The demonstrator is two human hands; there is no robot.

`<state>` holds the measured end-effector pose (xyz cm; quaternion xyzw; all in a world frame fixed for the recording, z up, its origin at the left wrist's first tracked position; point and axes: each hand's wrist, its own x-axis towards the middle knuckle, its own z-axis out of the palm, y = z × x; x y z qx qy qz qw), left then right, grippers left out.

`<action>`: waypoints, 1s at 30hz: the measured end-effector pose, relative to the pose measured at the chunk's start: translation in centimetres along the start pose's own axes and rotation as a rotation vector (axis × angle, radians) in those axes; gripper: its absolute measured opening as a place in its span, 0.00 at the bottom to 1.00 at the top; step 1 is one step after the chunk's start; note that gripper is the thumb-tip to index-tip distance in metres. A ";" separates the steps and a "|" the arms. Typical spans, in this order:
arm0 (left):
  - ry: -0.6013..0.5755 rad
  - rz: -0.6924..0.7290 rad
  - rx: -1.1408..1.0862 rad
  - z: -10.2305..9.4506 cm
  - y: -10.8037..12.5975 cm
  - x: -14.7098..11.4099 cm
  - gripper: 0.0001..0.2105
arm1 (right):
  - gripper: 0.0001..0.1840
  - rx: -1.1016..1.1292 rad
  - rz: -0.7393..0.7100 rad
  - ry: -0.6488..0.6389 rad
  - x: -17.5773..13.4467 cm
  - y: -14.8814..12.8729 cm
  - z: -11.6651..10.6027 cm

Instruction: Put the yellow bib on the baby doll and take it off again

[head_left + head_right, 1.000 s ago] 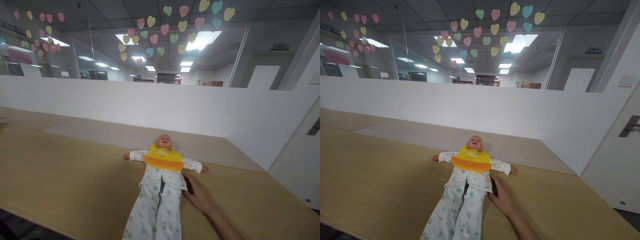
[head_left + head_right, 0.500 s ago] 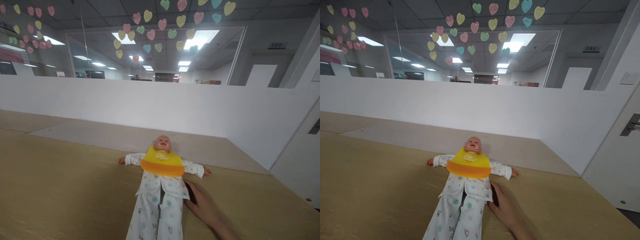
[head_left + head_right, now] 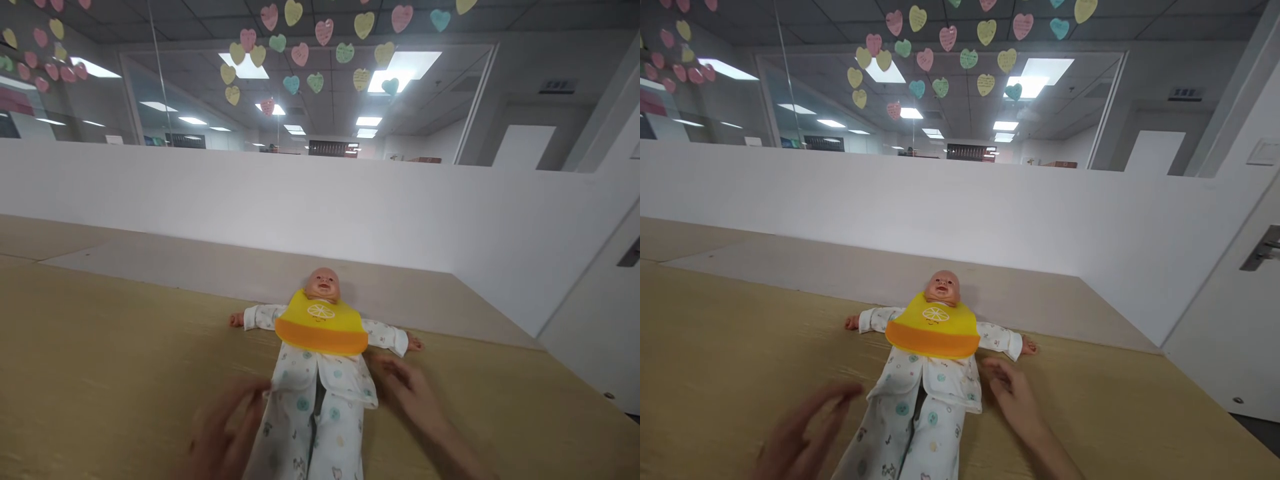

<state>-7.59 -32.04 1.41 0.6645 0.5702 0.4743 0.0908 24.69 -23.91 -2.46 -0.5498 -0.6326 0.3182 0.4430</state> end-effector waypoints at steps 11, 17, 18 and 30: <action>0.023 -0.314 -0.301 11.2 -4.2 17.9 0.06 | 0.17 0.522 0.283 0.235 12.7 -0.3 2.4; -0.247 -0.607 -0.654 16.3 -6.9 22.3 0.06 | 0.09 0.716 0.487 0.126 17.7 0.7 5.3; -0.281 -0.644 -0.703 16.9 -7.0 22.7 0.07 | 0.09 0.729 0.526 0.067 18.3 0.7 5.5; -0.693 -0.798 -1.327 18.9 -9.0 23.4 0.20 | 0.12 1.052 0.495 -0.003 19.5 1.0 6.2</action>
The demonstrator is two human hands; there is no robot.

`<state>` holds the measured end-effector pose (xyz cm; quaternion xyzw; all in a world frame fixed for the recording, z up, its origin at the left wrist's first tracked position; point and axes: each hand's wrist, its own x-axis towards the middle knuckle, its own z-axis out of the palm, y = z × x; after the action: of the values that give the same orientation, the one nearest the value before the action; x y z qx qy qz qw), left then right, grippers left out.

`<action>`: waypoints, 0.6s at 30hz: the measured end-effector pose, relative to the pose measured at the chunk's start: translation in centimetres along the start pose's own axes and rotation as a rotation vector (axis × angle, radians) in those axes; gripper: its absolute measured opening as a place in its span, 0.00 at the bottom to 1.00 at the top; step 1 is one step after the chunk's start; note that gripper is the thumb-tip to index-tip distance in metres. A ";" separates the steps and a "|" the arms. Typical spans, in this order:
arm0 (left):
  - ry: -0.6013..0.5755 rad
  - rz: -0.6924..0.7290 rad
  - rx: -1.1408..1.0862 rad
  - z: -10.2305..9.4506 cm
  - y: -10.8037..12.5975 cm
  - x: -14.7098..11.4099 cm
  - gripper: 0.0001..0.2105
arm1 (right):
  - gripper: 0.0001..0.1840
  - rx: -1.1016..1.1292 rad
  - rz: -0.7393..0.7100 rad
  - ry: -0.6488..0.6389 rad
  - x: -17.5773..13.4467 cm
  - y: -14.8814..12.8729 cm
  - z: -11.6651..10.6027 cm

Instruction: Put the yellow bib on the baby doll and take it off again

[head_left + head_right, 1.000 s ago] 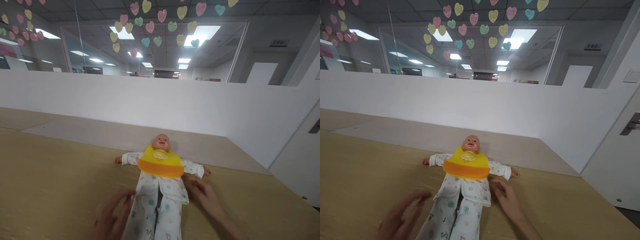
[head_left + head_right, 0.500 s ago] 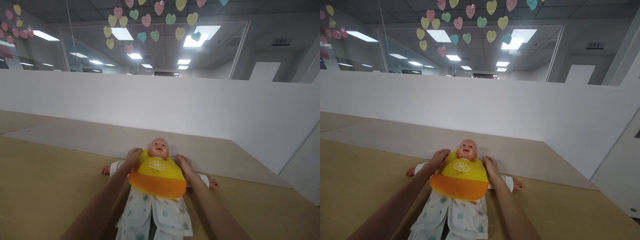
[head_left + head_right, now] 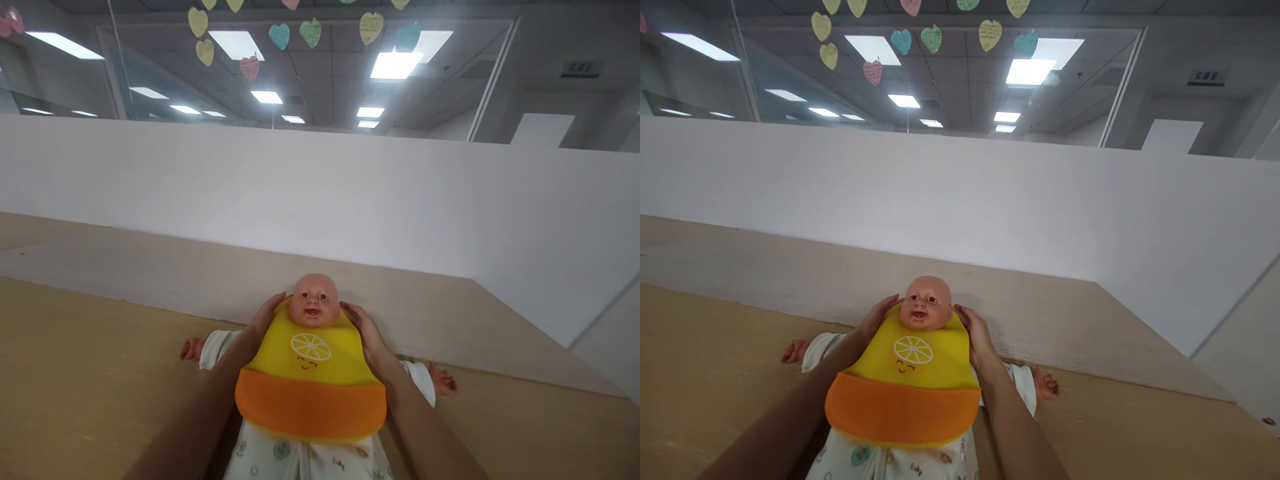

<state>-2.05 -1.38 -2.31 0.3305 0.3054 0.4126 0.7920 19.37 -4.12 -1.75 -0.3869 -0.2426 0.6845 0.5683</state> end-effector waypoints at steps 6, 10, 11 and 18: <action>-0.013 0.022 -0.133 1.2 -1.0 -2.9 0.21 | 0.15 0.047 -0.022 -0.060 -2.0 0.8 -0.7; -0.004 0.022 -0.159 1.9 -2.1 -5.2 0.20 | 0.14 0.064 -0.074 -0.086 -3.3 2.1 -1.9; 0.004 0.027 -0.151 2.1 -2.5 -5.9 0.20 | 0.14 0.070 -0.081 -0.092 -3.7 2.4 -2.1; -0.042 0.036 -0.127 4.0 -5.1 -11.3 0.20 | 0.11 0.124 -0.078 -0.097 -9.0 4.2 -2.9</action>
<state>-2.10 -14.31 -1.51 0.2936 0.2562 0.4383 0.8100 19.74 -14.12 -4.36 -0.3078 -0.2419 0.6935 0.6048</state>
